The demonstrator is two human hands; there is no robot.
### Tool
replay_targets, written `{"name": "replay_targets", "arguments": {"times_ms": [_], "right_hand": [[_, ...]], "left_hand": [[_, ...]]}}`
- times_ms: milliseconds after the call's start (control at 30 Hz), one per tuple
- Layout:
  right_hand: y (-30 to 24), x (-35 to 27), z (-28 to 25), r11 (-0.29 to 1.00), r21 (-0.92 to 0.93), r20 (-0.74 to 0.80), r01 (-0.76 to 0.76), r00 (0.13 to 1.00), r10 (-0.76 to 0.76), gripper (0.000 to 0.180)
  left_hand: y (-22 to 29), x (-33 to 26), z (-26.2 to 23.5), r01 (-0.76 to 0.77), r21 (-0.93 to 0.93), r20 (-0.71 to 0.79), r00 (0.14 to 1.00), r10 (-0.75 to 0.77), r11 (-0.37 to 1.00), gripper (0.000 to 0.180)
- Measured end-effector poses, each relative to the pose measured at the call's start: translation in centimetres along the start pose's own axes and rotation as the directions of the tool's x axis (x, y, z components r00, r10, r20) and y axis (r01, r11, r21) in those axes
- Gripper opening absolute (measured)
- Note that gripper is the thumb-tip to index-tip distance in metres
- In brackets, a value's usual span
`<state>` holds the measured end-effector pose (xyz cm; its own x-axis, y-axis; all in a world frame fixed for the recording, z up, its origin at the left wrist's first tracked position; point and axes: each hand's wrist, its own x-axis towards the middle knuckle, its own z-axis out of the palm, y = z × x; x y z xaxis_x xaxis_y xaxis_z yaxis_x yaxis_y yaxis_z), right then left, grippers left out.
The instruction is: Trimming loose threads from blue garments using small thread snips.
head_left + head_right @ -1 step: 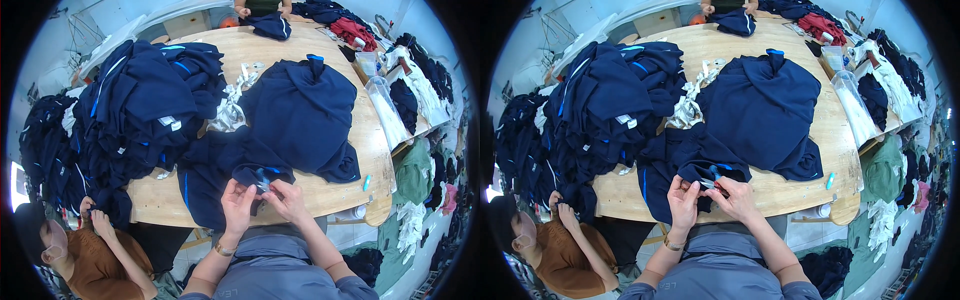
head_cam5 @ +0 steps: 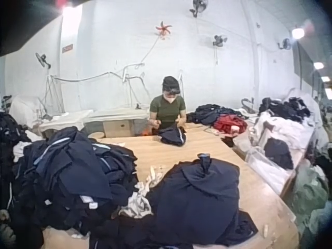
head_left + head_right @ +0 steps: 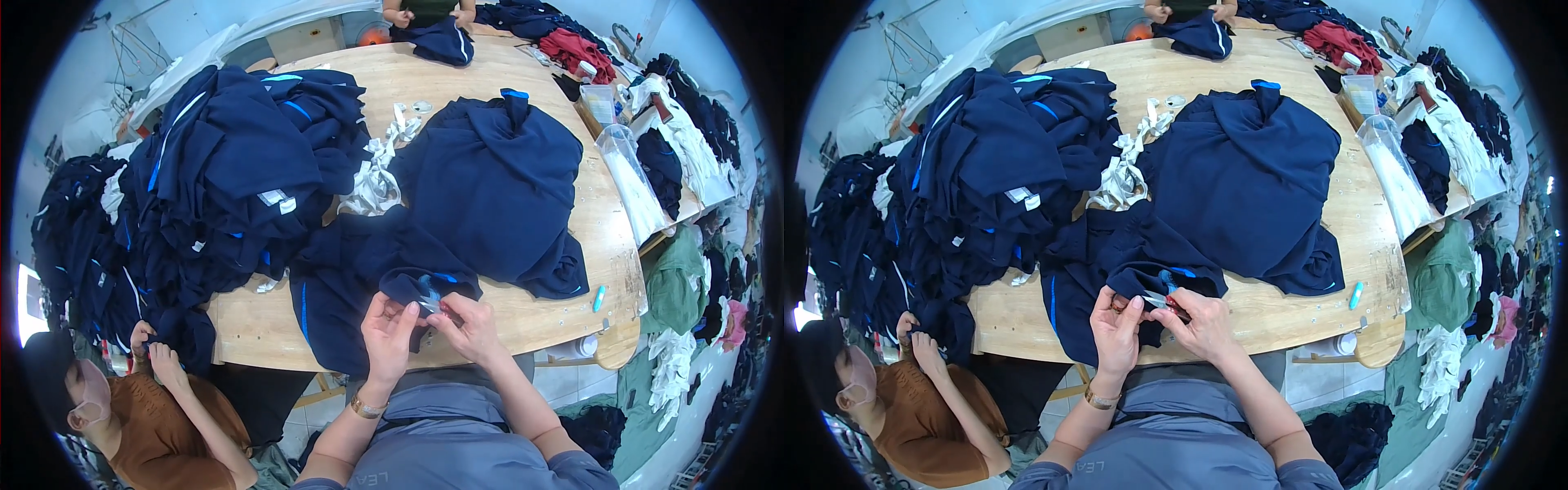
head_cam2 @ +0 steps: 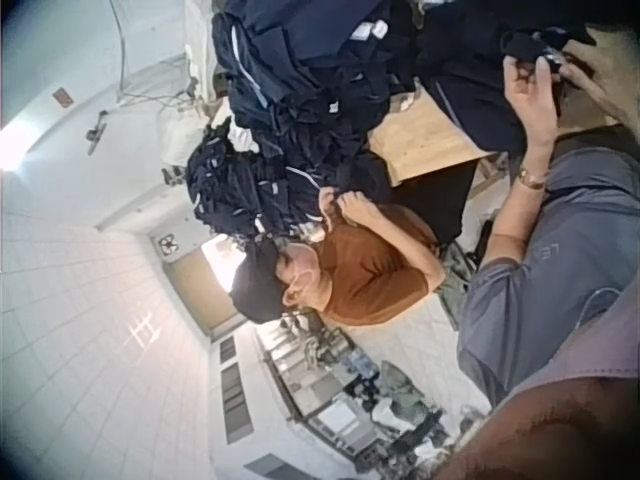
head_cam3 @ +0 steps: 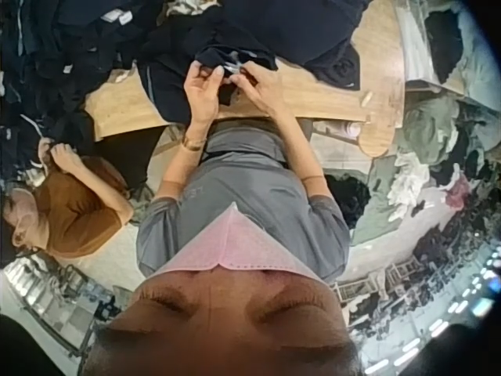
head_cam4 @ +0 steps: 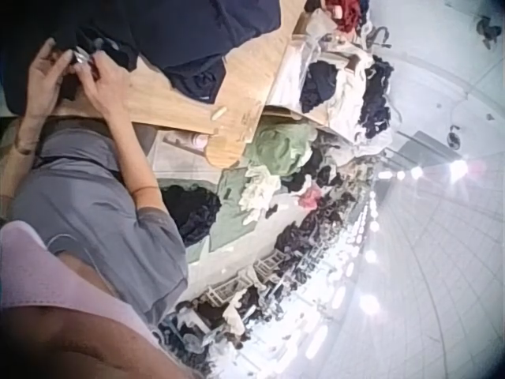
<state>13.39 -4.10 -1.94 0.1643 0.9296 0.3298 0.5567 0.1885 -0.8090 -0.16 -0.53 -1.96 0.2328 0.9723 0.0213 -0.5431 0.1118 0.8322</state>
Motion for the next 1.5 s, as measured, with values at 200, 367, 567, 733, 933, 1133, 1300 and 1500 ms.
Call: {"name": "replay_targets", "arguments": {"times_ms": [200, 367, 567, 733, 933, 1133, 1300, 1500], "right_hand": [[-0.2, 0.2, 0.0, 1.0, 0.023, -0.015, 0.02, 1.0, -0.019, 0.03], [0.0, 0.0, 0.1, 0.958, 0.234, -0.059, -0.166, 0.981, 0.185, 0.024], [1.8, -0.5, 0.2, 0.769, 0.547, 0.038, -0.331, 0.927, 0.373, 0.026], [1.9, -0.6, 0.5, 0.746, 0.592, 0.055, -0.305, 0.939, 0.34, 0.026], [1.5, -1.0, 0.9, 0.767, 0.544, 0.037, -0.341, 0.923, 0.384, 0.018], [3.6, -0.4, 1.3, 0.771, 0.549, -0.044, -0.322, 0.91, 0.412, 0.016], [8.4, -0.1, 0.8, 0.946, 0.098, -0.196, -0.31, 0.926, 0.323, 0.025], [9.6, -0.3, 2.0, 0.944, -0.091, -0.141, -0.318, 0.942, 0.304, 0.039]], "left_hand": [[0.1, -0.2, 0.0, -0.033, 0.071, 0.027, 0.999, 0.031, 0.997, 0.022], [0.0, 0.0, -0.1, -0.026, 0.076, 0.007, 1.0, 0.025, 0.997, 0.021], [0.6, 0.4, -0.6, 0.196, -0.269, -0.095, 0.969, -0.229, 0.943, 0.018], [0.7, 0.6, -1.0, 0.29, -0.334, -0.095, 0.936, -0.338, 0.897, 0.017], [0.1, 1.0, -1.3, 0.328, -0.39, -0.143, 0.901, -0.409, 0.86, 0.014], [0.1, 1.0, -1.8, 0.403, -0.439, -0.236, 0.81, -0.536, 0.803, 0.015], [0.0, -1.9, -7.4, 0.572, 0.307, -0.214, 0.82, -0.531, 0.761, 0.026], [2.3, -2.7, -9.8, 0.15, 0.987, -0.136, 0.97, -0.201, 0.057, 0.031]]}}
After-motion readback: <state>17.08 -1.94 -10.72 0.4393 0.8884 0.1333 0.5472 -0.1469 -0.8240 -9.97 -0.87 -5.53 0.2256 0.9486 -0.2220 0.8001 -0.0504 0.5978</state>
